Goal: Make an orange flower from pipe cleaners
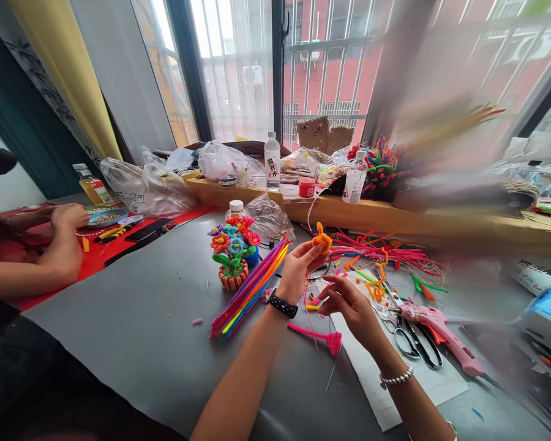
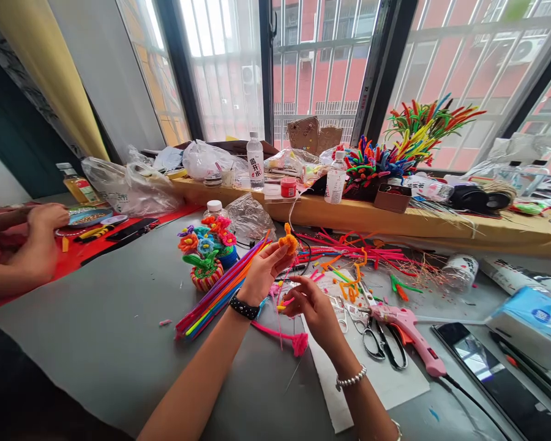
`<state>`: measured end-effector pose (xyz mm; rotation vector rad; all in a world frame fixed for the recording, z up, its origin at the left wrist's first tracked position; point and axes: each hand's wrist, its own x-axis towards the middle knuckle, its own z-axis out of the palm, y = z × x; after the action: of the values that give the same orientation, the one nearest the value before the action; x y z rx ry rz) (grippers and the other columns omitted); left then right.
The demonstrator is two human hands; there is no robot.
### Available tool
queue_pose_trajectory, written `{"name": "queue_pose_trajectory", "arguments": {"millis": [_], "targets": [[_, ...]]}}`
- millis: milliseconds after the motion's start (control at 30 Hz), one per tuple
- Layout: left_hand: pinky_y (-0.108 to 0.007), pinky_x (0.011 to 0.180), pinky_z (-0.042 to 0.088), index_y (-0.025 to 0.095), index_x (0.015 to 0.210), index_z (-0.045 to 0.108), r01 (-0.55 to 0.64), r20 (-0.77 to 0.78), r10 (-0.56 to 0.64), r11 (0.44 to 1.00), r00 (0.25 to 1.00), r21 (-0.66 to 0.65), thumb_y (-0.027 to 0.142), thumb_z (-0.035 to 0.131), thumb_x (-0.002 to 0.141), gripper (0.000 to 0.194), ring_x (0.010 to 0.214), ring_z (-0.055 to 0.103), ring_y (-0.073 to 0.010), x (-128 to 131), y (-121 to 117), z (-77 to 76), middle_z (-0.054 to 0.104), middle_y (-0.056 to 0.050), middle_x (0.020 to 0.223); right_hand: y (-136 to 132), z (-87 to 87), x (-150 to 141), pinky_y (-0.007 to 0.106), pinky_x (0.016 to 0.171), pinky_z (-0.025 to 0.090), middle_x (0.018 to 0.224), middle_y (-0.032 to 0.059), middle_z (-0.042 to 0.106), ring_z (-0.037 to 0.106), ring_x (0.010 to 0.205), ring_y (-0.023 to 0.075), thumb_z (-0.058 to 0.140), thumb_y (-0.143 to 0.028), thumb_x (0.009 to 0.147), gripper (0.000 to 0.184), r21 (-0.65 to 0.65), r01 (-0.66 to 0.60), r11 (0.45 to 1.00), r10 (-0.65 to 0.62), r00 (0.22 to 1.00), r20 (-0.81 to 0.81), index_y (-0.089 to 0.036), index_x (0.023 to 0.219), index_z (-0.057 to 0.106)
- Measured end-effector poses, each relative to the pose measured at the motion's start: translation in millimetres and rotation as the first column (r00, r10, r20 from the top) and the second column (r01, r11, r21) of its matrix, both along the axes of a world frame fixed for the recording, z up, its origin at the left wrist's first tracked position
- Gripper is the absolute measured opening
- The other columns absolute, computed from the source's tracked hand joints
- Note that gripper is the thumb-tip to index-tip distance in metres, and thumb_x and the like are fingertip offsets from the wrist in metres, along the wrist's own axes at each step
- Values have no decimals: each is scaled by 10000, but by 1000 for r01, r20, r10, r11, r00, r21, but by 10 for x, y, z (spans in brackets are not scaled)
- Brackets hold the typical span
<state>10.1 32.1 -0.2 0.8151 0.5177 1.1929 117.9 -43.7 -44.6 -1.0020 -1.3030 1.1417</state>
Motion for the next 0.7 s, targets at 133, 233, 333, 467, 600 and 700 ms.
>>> {"name": "queue_pose_trajectory", "arguments": {"millis": [133,233,333,467,600,700], "targets": [[-235,689,506,128,785,621,-19,-8,19,1000,1000,5,173,644,668,127,671,633,-120,-7,-6,28,658,-36,783,-15,11,-10,311,593,519,791,17,593,626,606,134,465,-367,811,261,-10,-13,1000,13,1000,7,-208,1018,458],[-235,677,504,129,796,621,-14,-21,14,1000,1000,4,176,640,673,133,660,633,-121,-4,-19,29,660,-39,771,-16,5,-11,309,595,519,790,16,603,631,612,136,468,-375,807,262,-17,-14,1000,15,1000,12,-212,1012,460],[-254,696,502,133,804,621,-13,-34,14,1000,999,12,186,637,677,139,675,635,-132,4,-32,28,661,-44,783,-11,-2,-7,317,590,521,781,16,606,636,609,145,480,-387,797,276,-17,-7,1000,8,1000,10,-214,1011,464],[-277,745,493,130,854,611,-71,-97,76,996,992,63,238,633,682,204,747,636,-149,-7,-12,1,656,-61,869,-5,-7,0,330,596,523,782,20,605,634,610,149,490,-393,789,290,-18,-11,1000,11,1000,-1,-211,1014,467],[-278,777,474,131,906,597,-146,-206,158,987,966,74,309,612,697,275,765,626,-127,-81,65,-138,652,-59,895,0,-6,19,318,595,521,799,22,603,622,613,135,500,-382,788,290,-21,25,999,-25,999,-43,-206,1015,462],[-321,705,486,92,771,635,-97,-355,106,994,929,44,291,688,608,263,668,625,-161,-142,123,-275,666,-82,748,-2,14,56,302,599,517,784,4,592,614,614,125,525,-375,773,293,-44,56,997,-60,993,-103,-213,1011,471]]}}
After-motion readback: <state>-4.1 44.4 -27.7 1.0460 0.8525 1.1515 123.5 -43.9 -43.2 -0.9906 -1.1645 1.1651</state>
